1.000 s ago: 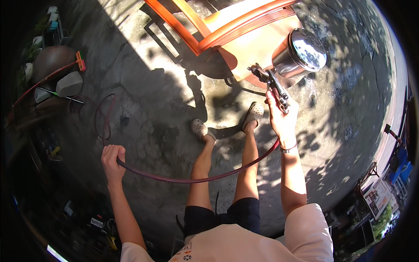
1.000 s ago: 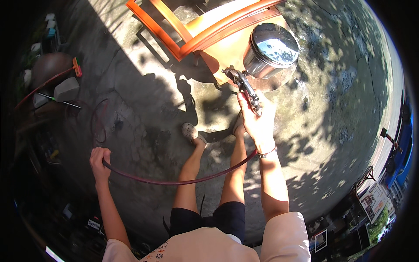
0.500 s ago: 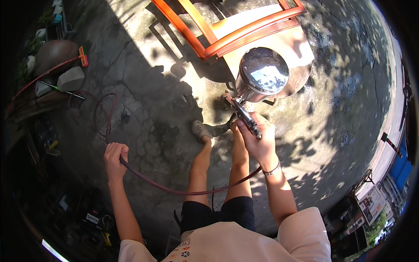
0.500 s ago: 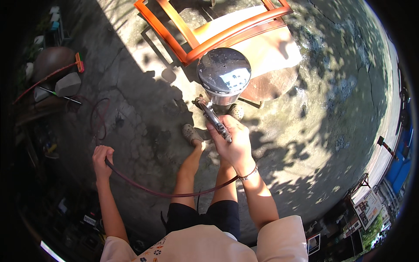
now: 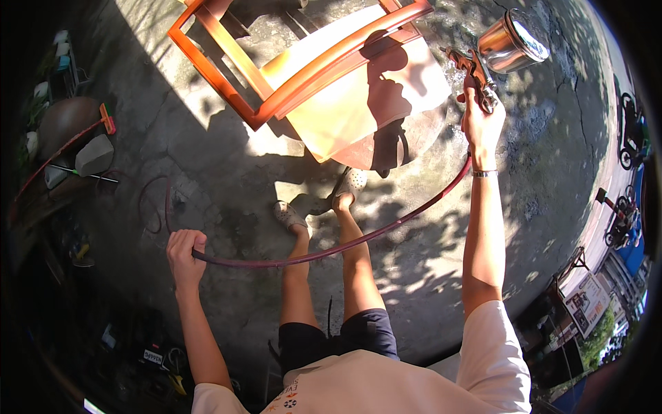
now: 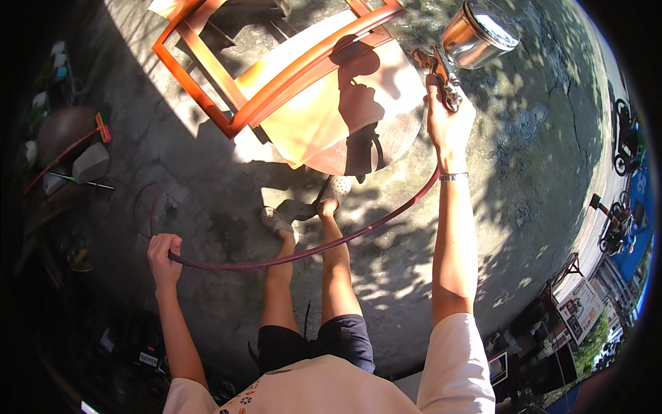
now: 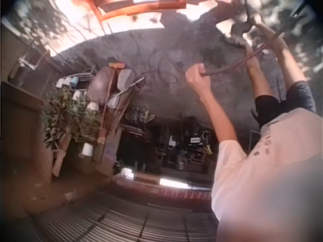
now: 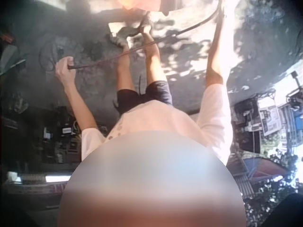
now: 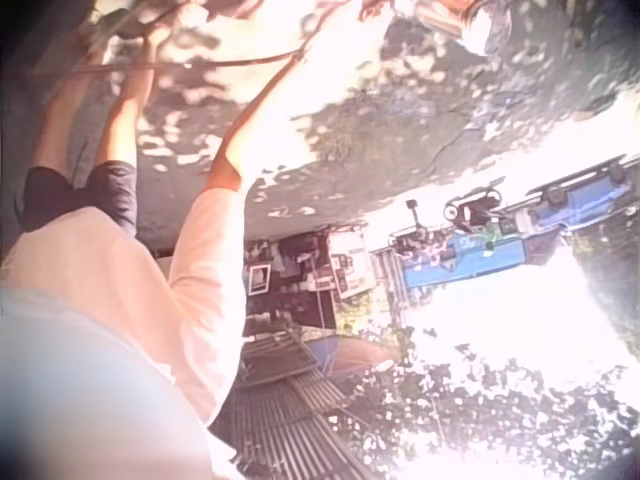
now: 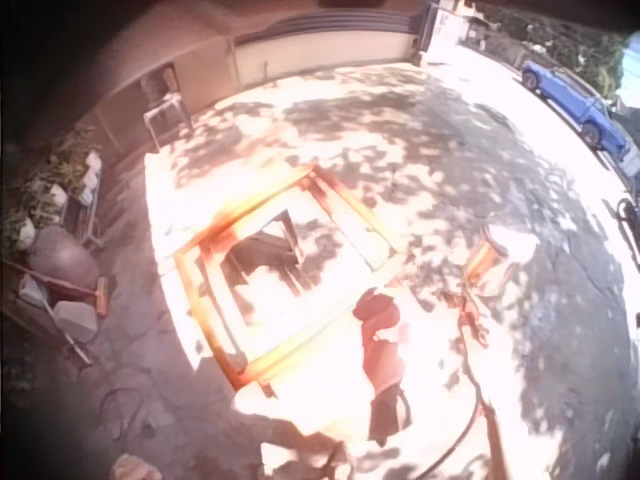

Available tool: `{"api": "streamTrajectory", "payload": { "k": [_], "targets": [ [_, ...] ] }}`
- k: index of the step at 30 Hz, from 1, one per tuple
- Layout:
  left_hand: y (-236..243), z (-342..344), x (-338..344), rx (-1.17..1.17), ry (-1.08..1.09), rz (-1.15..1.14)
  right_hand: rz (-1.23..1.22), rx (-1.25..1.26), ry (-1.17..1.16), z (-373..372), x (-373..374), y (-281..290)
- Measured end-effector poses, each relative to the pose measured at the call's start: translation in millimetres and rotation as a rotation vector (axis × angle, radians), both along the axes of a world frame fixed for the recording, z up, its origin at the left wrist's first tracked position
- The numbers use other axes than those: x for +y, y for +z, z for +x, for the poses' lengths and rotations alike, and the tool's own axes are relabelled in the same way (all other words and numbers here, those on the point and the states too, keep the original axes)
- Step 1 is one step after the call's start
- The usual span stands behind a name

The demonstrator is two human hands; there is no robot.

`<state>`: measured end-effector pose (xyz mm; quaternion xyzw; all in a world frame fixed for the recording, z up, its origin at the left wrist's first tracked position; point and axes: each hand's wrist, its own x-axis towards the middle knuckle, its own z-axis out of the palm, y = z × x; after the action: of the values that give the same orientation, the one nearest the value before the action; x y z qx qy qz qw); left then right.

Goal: The person moves a wooden frame outdoors, picks up a spray gun, and applies paint to the frame. The person then sets the spray gun down and repositions the frame.

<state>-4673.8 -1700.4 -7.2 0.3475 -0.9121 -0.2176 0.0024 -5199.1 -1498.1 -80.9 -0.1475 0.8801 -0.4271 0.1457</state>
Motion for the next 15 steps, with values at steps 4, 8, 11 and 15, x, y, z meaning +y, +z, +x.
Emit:
{"api": "streamTrajectory", "payload": {
  "k": [4,8,11,15],
  "targets": [
    [-7,-24,9,0.033,-0.002,0.007,0.105,0.147,-0.069,-77,9,-7],
    [-9,-31,17,0.04,0.011,0.041,-0.001,0.27,-0.108,-116,2,22],
    [-9,-25,17,0.041,0.03,0.047,0.021,0.296,-0.145,-126,-9,59],
    [-11,-9,10,0.095,0.046,0.053,0.117,0.224,-0.044,-93,-6,79]
  ]
}}
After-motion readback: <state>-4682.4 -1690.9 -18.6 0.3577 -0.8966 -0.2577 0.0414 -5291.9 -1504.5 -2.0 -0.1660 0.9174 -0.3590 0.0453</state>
